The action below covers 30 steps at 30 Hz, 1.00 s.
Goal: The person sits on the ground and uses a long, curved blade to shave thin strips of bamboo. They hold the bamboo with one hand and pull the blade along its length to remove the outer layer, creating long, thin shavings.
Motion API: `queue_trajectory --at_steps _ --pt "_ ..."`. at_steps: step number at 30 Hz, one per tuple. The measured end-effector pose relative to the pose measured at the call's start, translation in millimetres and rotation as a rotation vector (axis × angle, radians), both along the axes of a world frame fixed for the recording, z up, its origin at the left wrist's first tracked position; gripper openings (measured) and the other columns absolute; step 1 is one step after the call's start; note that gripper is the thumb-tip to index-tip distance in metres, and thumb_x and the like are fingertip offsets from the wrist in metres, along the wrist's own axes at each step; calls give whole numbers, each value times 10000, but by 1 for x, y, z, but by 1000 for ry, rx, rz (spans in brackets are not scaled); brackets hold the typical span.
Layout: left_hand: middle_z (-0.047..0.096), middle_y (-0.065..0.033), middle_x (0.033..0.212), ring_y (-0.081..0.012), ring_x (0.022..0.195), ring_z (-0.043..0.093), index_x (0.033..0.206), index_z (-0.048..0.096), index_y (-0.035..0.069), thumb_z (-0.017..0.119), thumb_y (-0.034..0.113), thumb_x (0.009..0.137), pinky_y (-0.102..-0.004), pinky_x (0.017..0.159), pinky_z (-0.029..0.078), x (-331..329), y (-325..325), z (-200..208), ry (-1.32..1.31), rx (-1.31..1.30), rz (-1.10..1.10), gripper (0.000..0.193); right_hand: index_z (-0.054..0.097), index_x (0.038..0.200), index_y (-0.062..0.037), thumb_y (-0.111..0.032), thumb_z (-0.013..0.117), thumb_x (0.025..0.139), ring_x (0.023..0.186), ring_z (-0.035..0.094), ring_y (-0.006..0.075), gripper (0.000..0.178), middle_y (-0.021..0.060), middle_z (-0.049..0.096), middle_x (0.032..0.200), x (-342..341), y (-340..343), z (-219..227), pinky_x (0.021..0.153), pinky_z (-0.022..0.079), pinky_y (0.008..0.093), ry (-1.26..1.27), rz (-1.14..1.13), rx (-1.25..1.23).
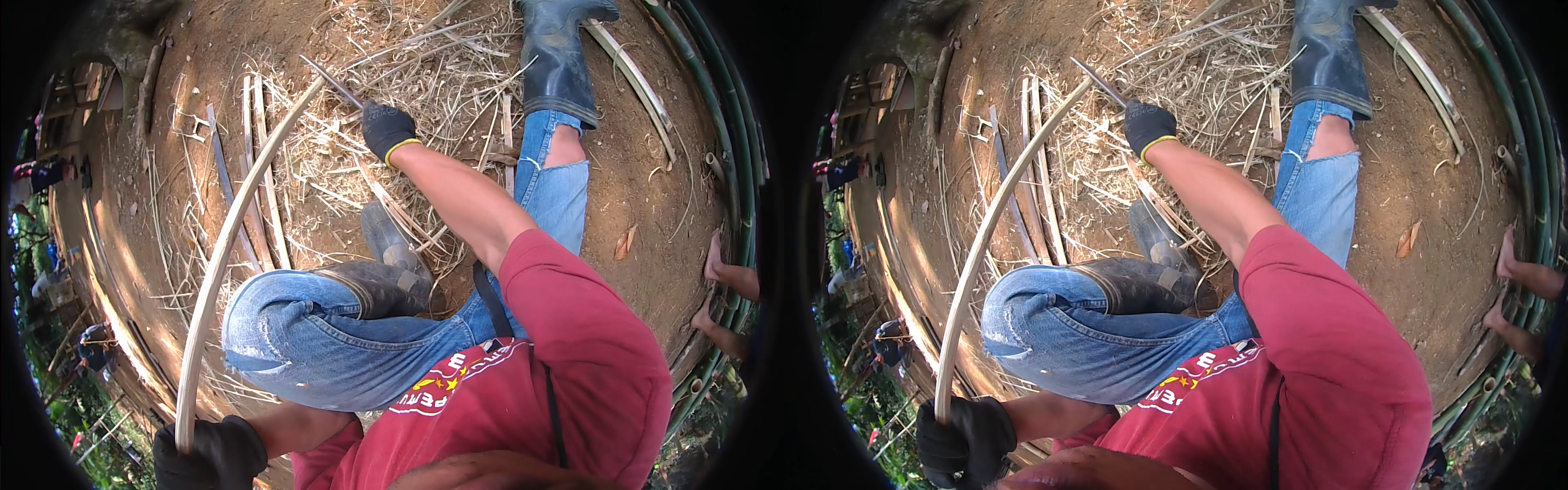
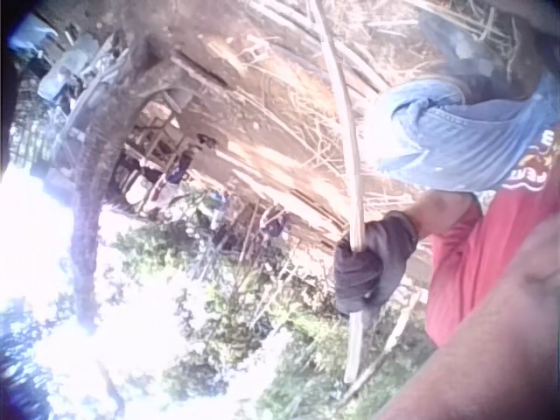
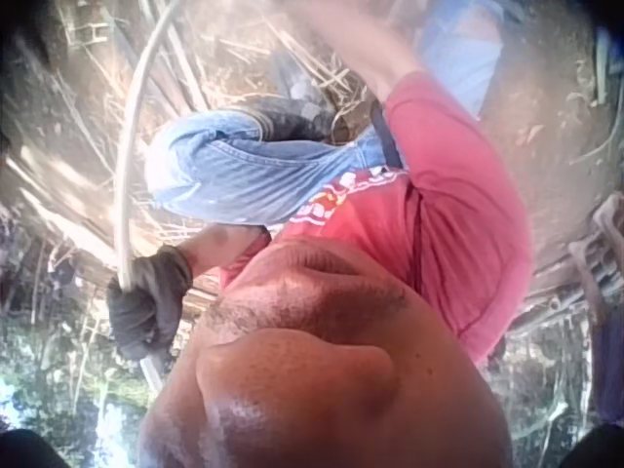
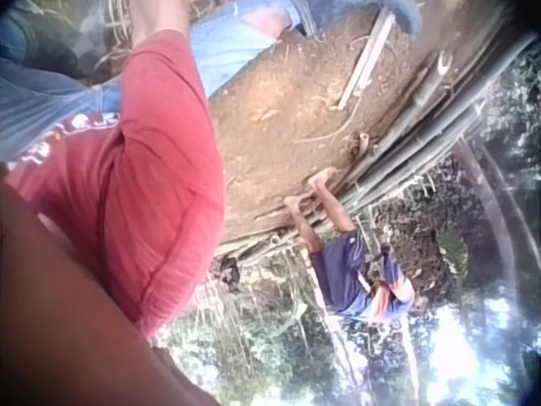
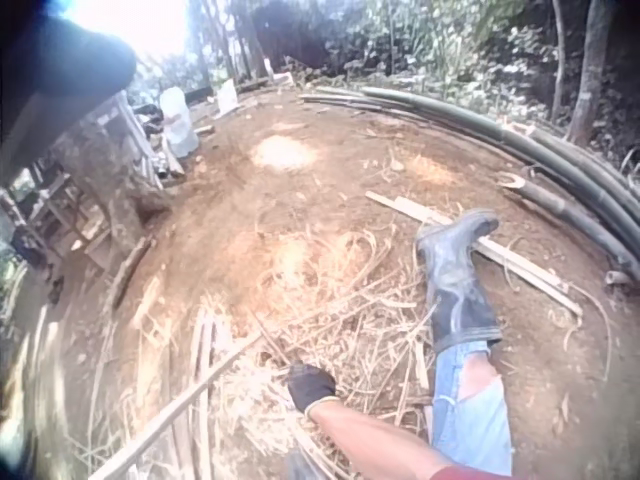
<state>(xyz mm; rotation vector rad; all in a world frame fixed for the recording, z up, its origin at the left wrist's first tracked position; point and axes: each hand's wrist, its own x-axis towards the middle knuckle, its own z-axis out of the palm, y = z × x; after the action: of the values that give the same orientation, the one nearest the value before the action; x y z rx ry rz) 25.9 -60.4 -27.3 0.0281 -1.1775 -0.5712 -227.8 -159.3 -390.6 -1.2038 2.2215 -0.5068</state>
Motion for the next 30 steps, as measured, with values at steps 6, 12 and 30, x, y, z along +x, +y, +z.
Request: queue_trajectory --at_steps 6,12,30 --pt "256 89 553 -42 422 267 687 415 154 471 249 997 -192 406 210 -9 2 2 27 9 16 328 695 1038 -92 -178 470 923 918 702 342 266 187 707 1012 -1 -2 1 799 549 462 30 -4 70" --pt "322 48 541 -107 487 291 669 493 134 607 476 834 -282 523 246 44 0 4 101 168 -133 397 685 1062 -51 -168 457 911 977 683 347 298 195 696 1055 -7 0 17 836 541 439 25 53 44" --pt "397 59 538 -87 460 359 657 486 152 616 493 857 -254 483 295 34 -2 9 84 254 -156 416 624 1074 -160 -166 454 916 805 695 314 233 123 694 882 0 15 59 687 549 461 99 337 -354"
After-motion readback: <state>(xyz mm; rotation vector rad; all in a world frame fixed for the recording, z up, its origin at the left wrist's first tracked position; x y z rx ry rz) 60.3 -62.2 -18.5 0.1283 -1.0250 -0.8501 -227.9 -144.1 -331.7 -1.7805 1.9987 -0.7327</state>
